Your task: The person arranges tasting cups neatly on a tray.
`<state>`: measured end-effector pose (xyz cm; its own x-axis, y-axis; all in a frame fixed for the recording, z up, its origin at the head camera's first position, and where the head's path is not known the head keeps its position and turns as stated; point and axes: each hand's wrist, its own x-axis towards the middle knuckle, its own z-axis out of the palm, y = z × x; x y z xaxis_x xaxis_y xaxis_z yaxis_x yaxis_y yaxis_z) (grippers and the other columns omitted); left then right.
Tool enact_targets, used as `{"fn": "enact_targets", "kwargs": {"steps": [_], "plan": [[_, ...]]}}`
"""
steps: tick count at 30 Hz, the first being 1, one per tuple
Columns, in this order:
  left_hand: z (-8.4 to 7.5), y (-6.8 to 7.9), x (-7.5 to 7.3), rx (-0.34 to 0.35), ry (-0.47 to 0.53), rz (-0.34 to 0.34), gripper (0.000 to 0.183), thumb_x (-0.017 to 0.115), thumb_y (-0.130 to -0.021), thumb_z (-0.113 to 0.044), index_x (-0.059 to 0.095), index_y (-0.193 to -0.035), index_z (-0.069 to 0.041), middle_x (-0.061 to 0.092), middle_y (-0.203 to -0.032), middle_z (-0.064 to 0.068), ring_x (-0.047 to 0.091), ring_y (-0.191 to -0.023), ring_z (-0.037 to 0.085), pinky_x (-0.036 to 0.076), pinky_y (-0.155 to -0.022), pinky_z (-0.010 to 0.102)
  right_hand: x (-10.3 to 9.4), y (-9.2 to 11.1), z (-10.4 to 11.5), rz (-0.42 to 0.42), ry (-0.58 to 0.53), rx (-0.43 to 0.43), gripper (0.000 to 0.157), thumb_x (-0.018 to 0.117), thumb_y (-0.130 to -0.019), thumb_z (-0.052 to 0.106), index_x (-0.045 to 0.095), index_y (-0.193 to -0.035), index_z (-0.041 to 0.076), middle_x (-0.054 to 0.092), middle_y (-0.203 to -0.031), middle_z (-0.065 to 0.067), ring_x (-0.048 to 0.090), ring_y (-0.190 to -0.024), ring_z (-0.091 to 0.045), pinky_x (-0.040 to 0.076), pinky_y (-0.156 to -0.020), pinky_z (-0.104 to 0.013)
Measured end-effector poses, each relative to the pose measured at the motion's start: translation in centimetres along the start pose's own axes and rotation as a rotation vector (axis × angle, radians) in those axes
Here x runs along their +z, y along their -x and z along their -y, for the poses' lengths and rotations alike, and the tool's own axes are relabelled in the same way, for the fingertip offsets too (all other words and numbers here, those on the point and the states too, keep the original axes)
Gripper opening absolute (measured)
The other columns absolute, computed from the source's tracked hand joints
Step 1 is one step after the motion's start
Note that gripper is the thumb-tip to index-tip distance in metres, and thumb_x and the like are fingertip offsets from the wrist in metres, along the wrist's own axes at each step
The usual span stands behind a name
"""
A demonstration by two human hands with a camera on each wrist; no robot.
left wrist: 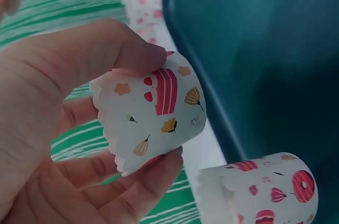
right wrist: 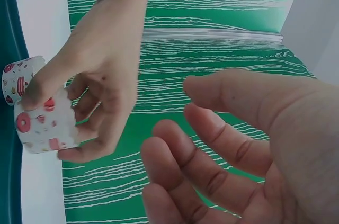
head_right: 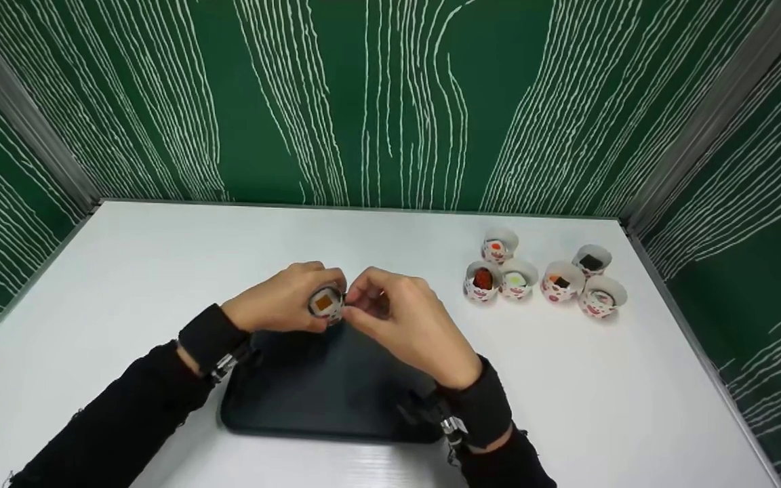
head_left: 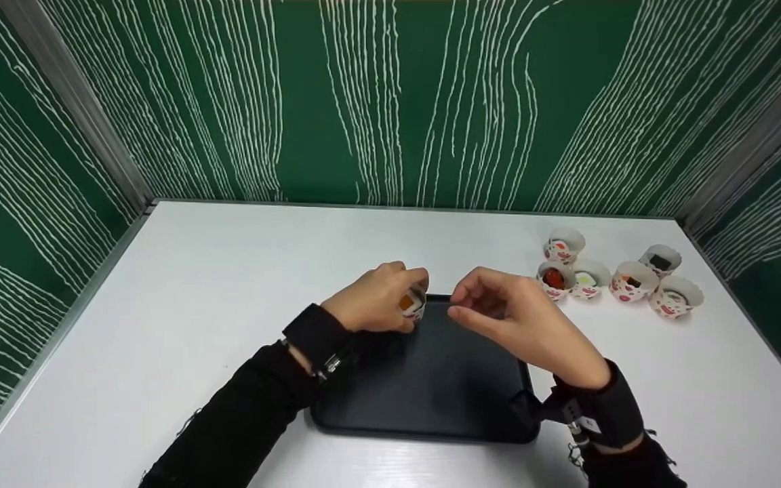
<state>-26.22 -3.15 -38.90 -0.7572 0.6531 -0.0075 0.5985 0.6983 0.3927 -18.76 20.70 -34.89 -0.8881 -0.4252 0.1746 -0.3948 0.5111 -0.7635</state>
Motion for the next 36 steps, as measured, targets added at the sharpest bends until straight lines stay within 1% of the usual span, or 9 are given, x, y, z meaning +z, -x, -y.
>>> {"fn": "enact_targets", "kwargs": {"steps": [5, 9, 13, 18, 22, 27, 36], "plan": [[0.2, -0.8, 0.6, -0.014, -0.028, 0.038, 0.051, 0.088, -0.084, -0.014, 0.065, -0.13, -0.011, 0.067, -0.118, 0.015, 0.066, -0.105, 0.029, 0.059, -0.089, 0.042, -0.1, 0.0, -0.1, 0.006, -0.006, 0.005, 0.008, 0.077, -0.102, 0.027, 0.073, -0.106, 0.022, 0.073, -0.092, 0.005, 0.07, -0.08, -0.012, 0.055, -0.073, -0.024], [0.2, -1.3, 1.0, -0.007, -0.076, 0.059, 0.051, 0.087, -0.084, -0.014, 0.065, -0.129, -0.012, 0.067, -0.116, 0.014, 0.066, -0.103, 0.028, 0.058, -0.088, 0.042, -0.1, 0.0, -0.1, 0.001, 0.0, 0.006, 0.007, 0.077, -0.101, 0.026, 0.073, -0.106, 0.022, 0.073, -0.091, 0.006, 0.07, -0.08, -0.012, 0.055, -0.073, -0.024], [0.2, -1.5, 1.3, 0.002, -0.129, 0.08, 0.049, 0.086, -0.084, -0.014, 0.067, -0.129, -0.012, 0.068, -0.115, 0.013, 0.066, -0.101, 0.027, 0.057, -0.086, 0.041, -0.1, 0.0, -0.2, 0.004, 0.0, 0.007, 0.007, 0.077, -0.101, 0.026, 0.073, -0.106, 0.022, 0.073, -0.091, 0.006, 0.069, -0.08, -0.012, 0.054, -0.073, -0.024], [0.1, -1.5, 1.6, -0.008, -0.165, 0.111, 0.046, 0.084, -0.086, -0.013, 0.068, -0.129, -0.012, 0.069, -0.116, 0.012, 0.068, -0.103, 0.026, 0.059, -0.084, 0.042, 0.0, -0.1, -0.3, 0.011, -0.002, 0.006, 0.007, 0.077, -0.102, 0.027, 0.072, -0.105, 0.023, 0.073, -0.091, 0.006, 0.069, -0.081, -0.014, 0.054, -0.075, -0.025], [0.1, -1.5, 1.8, -0.016, -0.175, 0.123, 0.046, 0.083, -0.087, -0.014, 0.068, -0.13, -0.013, 0.07, -0.118, 0.011, 0.069, -0.105, 0.026, 0.06, -0.086, 0.044, 0.0, -0.2, -0.4, 0.013, 0.001, 0.009, 0.007, 0.077, -0.102, 0.027, 0.072, -0.105, 0.023, 0.073, -0.091, 0.006, 0.069, -0.08, -0.014, 0.054, -0.074, -0.026], [0.2, -1.6, 1.8, -0.009, -0.173, 0.124, 0.047, 0.084, -0.086, -0.015, 0.068, -0.13, -0.012, 0.07, -0.118, 0.011, 0.069, -0.105, 0.026, 0.06, -0.089, 0.043, 0.1, -0.3, -0.6, 0.012, 0.021, 0.007, 0.007, 0.077, -0.101, 0.027, 0.072, -0.105, 0.023, 0.073, -0.089, 0.007, 0.07, -0.08, -0.013, 0.055, -0.074, -0.026], [0.1, -1.5, 1.9, -0.025, -0.17, 0.123, 0.048, 0.081, -0.087, -0.017, 0.067, -0.134, -0.015, 0.069, -0.12, 0.011, 0.068, -0.105, 0.025, 0.059, -0.086, 0.043, 0.2, -0.4, -0.9, 0.029, 0.035, 0.018, 0.008, 0.077, -0.101, 0.029, 0.072, -0.104, 0.023, 0.073, -0.088, 0.006, 0.069, -0.078, -0.012, 0.053, -0.073, -0.025]]}}
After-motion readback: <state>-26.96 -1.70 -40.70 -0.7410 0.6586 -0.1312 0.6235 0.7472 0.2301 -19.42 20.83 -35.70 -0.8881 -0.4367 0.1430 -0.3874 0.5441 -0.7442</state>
